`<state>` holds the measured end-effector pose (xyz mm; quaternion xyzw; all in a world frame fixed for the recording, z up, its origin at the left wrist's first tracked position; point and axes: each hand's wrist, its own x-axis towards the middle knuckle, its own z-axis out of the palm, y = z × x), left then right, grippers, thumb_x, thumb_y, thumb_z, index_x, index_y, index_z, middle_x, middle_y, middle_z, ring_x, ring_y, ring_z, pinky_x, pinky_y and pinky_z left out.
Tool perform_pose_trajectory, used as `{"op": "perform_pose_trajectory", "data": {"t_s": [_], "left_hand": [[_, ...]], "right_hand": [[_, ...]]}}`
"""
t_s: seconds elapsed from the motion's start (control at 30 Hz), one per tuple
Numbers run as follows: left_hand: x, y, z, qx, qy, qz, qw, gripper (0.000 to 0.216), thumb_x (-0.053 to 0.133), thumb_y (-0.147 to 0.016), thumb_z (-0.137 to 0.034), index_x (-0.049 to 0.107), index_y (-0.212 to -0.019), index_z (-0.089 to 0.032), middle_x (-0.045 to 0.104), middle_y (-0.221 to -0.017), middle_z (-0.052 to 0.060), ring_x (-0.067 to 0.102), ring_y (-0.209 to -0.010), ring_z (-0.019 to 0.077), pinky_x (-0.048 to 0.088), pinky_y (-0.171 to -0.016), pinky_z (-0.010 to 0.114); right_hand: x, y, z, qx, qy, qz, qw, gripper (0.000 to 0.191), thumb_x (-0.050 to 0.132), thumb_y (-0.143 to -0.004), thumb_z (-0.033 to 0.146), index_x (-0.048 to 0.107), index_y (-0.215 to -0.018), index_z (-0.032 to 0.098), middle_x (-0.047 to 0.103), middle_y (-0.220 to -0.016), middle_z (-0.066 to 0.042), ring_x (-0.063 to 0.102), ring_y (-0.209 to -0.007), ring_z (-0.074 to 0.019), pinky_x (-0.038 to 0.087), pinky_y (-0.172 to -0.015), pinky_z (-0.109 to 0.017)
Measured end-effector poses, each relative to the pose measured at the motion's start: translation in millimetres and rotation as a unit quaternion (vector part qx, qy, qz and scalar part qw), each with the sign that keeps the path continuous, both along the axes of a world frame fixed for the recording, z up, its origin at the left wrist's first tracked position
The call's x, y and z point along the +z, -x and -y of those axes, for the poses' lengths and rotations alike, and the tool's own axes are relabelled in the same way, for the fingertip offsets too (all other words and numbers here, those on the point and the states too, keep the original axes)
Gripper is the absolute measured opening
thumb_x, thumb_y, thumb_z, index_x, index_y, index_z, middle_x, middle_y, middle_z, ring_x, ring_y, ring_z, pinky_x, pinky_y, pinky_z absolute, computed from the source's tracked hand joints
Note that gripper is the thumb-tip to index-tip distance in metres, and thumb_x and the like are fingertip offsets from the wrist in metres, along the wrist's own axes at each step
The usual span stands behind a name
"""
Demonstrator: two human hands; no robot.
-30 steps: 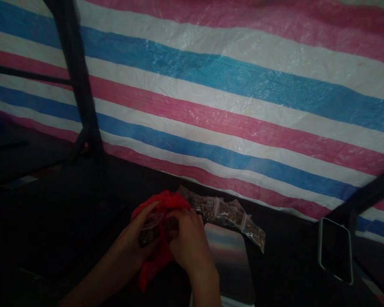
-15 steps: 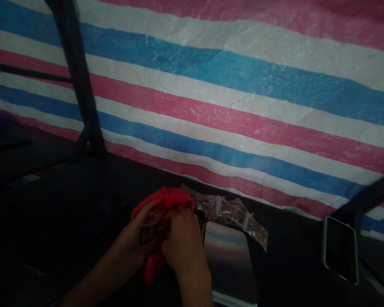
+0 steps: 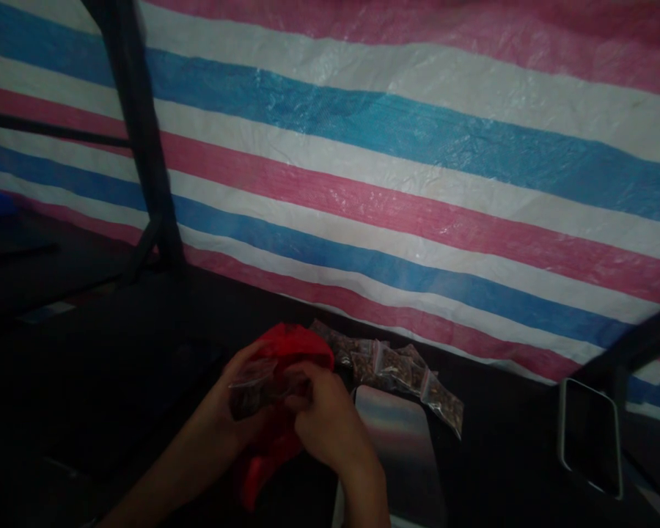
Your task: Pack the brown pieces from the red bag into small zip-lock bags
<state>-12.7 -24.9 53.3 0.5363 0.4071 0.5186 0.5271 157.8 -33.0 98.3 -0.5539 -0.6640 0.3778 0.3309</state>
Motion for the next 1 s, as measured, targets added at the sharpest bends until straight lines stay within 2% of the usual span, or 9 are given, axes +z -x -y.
{"op": "perform_pose_trajectory", "data": {"t_s": [0.1,0.2,0.37,0.53,0.63,0.77,0.87,1.0], "left_hand": [[-6.3,0,2,0.011,-0.043,-0.059,0.997,0.073,0.066,-0.082,-0.017,0.047,-0.151,-0.031,0.064,-0.149,0.009,0.066,-0.134,0.0283,0.05,-0.118,0.051],[-8.1,-1,4,0.002,-0.063,-0.108,0.992,0.061,0.062,-0.09,-0.023,0.049,-0.149,-0.031,0.061,-0.151,0.009,0.062,-0.138,0.0275,0.046,-0.121,0.051],[-1.6,-3,4,-0.009,-0.065,-0.112,0.992,0.031,0.052,-0.101,-0.033,0.059,-0.13,-0.025,0.068,-0.136,0.011,0.067,-0.128,0.0269,0.052,-0.112,0.047],[0.9,-4,2,0.003,-0.104,-0.144,0.984,0.028,0.054,-0.095,-0.029,0.064,-0.121,-0.024,0.07,-0.124,0.011,0.067,-0.119,0.0291,0.053,-0.106,0.05],[-1.3,-5,1,0.0,-0.101,-0.142,0.985,0.032,0.054,-0.093,-0.028,0.063,-0.123,-0.022,0.068,-0.13,0.014,0.064,-0.125,0.0317,0.05,-0.109,0.054],[-3.1,-6,3,-0.015,-0.078,-0.126,0.989,0.034,0.052,-0.099,-0.037,0.06,-0.128,-0.023,0.065,-0.139,0.016,0.061,-0.134,0.0329,0.047,-0.114,0.056],[-0.6,-5,4,-0.019,-0.066,-0.098,0.993,0.034,0.055,-0.098,-0.038,0.059,-0.129,-0.023,0.067,-0.138,0.014,0.063,-0.133,0.0313,0.048,-0.115,0.052],[8.4,-3,4,-0.004,-0.066,-0.053,0.996,0.03,0.057,-0.098,-0.041,0.064,-0.122,-0.024,0.072,-0.127,0.009,0.07,-0.119,0.026,0.055,-0.107,0.043]], "right_hand": [[9.7,-3,2,0.011,-0.004,-0.041,0.999,0.037,0.058,-0.086,0.004,0.076,-0.115,0.02,0.08,-0.118,-0.005,0.073,-0.112,-0.0213,0.051,-0.104,-0.034],[26.1,-7,8,0.017,-0.022,-0.077,0.997,0.032,0.058,-0.087,0.005,0.076,-0.109,0.021,0.079,-0.114,-0.003,0.072,-0.112,-0.02,0.051,-0.103,-0.032],[48.7,-4,19,0.011,-0.047,-0.029,0.998,0.032,0.064,-0.088,0.009,0.078,-0.11,0.027,0.077,-0.102,0.001,0.068,-0.093,-0.0191,0.052,-0.088,-0.031],[46.8,11,17,-0.036,-0.114,0.073,0.99,0.042,0.064,-0.081,0.0,0.08,-0.108,0.028,0.07,-0.116,-0.002,0.067,-0.109,-0.0205,0.049,-0.103,-0.034],[43.2,19,15,-0.012,-0.128,0.092,0.987,0.053,0.058,-0.078,-0.006,0.08,-0.111,0.029,0.066,-0.118,-0.002,0.068,-0.11,-0.0196,0.05,-0.106,-0.034],[41.0,27,13,0.036,-0.15,0.08,0.985,0.061,0.048,-0.077,-0.01,0.081,-0.107,0.032,0.066,-0.116,-0.002,0.068,-0.111,-0.0192,0.051,-0.105,-0.033],[42.0,29,11,0.045,-0.174,0.057,0.982,0.06,0.048,-0.078,-0.009,0.081,-0.106,0.032,0.067,-0.119,-0.001,0.066,-0.119,-0.0194,0.049,-0.11,-0.034],[47.5,19,11,-0.031,-0.212,0.029,0.976,0.046,0.057,-0.085,-0.002,0.08,-0.111,0.029,0.065,-0.123,-0.003,0.066,-0.118,-0.0189,0.051,-0.106,-0.031]]}}
